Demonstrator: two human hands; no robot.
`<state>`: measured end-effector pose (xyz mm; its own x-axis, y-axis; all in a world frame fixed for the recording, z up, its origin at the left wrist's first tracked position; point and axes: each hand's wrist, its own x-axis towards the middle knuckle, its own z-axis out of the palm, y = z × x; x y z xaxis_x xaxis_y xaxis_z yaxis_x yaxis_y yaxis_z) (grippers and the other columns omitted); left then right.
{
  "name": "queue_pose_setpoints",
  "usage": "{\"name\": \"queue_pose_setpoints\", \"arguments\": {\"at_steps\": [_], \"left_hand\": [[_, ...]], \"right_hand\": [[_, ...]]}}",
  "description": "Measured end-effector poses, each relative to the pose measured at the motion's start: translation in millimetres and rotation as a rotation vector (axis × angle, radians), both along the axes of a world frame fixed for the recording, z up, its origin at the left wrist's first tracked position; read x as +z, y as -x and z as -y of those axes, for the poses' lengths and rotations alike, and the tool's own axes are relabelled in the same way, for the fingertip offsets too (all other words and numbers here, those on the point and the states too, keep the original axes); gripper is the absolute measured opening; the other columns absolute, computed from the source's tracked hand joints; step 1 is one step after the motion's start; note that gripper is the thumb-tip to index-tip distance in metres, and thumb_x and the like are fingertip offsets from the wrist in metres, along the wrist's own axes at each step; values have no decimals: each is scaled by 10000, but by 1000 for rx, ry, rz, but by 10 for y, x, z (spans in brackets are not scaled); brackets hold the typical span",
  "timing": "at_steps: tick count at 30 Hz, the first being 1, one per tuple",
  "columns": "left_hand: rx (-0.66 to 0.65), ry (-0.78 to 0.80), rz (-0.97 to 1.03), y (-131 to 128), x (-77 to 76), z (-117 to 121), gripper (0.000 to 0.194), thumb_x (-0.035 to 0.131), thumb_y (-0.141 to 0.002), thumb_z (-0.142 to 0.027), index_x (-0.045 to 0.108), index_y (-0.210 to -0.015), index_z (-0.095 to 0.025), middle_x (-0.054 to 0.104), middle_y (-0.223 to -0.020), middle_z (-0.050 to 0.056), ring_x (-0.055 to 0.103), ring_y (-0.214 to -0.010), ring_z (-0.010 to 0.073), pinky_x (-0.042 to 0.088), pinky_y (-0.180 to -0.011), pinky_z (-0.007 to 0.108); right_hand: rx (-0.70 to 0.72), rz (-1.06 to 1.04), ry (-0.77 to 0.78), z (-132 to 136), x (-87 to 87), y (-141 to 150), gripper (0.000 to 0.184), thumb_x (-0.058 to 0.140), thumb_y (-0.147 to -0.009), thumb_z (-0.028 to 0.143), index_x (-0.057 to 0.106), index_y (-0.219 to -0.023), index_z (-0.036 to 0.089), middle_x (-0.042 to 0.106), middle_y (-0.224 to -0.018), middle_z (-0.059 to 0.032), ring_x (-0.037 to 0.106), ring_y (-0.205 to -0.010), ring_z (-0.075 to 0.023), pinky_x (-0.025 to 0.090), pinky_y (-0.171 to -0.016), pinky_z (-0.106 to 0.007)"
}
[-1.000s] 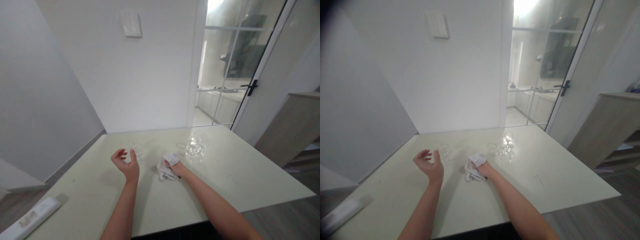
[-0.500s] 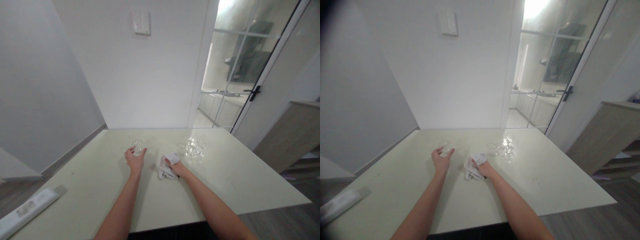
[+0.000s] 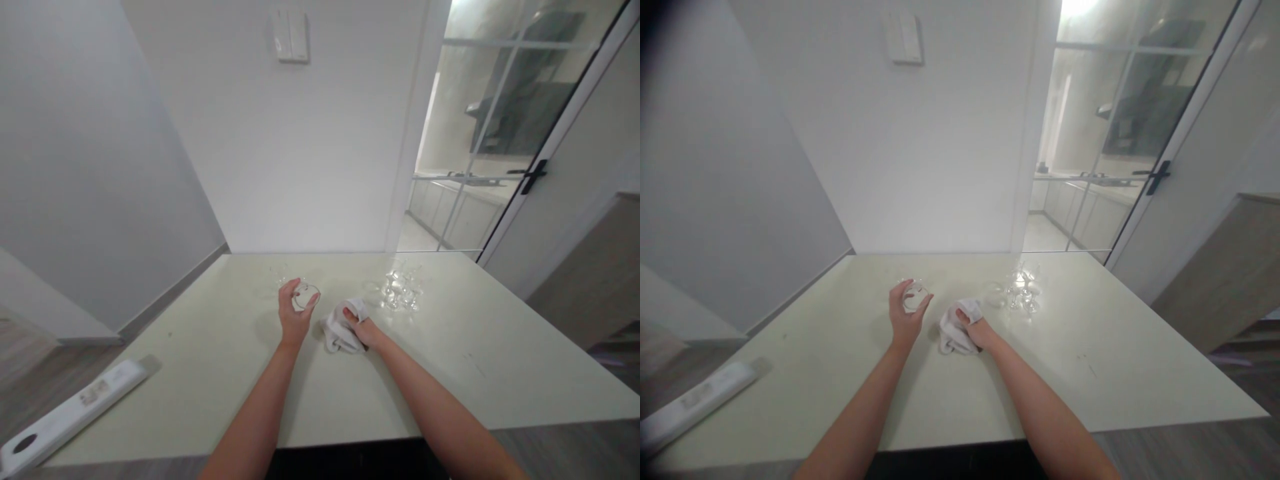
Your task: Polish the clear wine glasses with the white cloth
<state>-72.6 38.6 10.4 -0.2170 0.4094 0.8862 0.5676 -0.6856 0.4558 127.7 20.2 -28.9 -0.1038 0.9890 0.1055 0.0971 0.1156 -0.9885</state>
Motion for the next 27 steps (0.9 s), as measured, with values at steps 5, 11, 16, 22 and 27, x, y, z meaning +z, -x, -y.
{"name": "queue_pose_setpoints", "arguments": {"at_steps": [5,11,16,22,27], "left_hand": [[4,22,7,-4,-38,-17,572,780,-773,-334,530,-1268,-192,613,-1161,117,617,-1035,224,548,-786,345],[-22,30,51,-31,-40,-11,627,794,-758,-345,507,-1294,-192,641,-1106,100,648,-988,216,538,-790,342],[-24,52,64,-51,-8,14,632,803,-748,-359,507,-1280,-192,648,-1073,87,658,-967,209,536,-804,344],[-33,40,32,-42,-4,23,587,782,-772,-358,516,-1271,-198,605,-1154,114,627,-1015,213,554,-738,318],[-10,31,-14,-22,6,21,535,740,-810,-370,521,-1269,-204,576,-1212,135,575,-1128,247,568,-748,338]], "right_hand": [[0,3,17,13,29,13,703,570,-745,786,691,-1166,237,693,-1223,-100,576,-1244,-319,343,-1149,-531],[-14,43,27,9,47,-2,732,567,-737,795,670,-1194,232,656,-1299,-110,540,-1293,-307,291,-1181,-517],[11,74,44,-7,4,-20,755,538,-772,783,629,-1258,212,620,-1354,-126,522,-1317,-306,282,-1185,-518],[8,52,5,9,9,-21,689,553,-795,747,647,-1240,230,632,-1342,-112,519,-1318,-322,269,-1190,-536],[11,62,18,46,80,-17,682,555,-790,748,661,-1209,221,638,-1329,-110,541,-1292,-312,271,-1191,-519]]}}
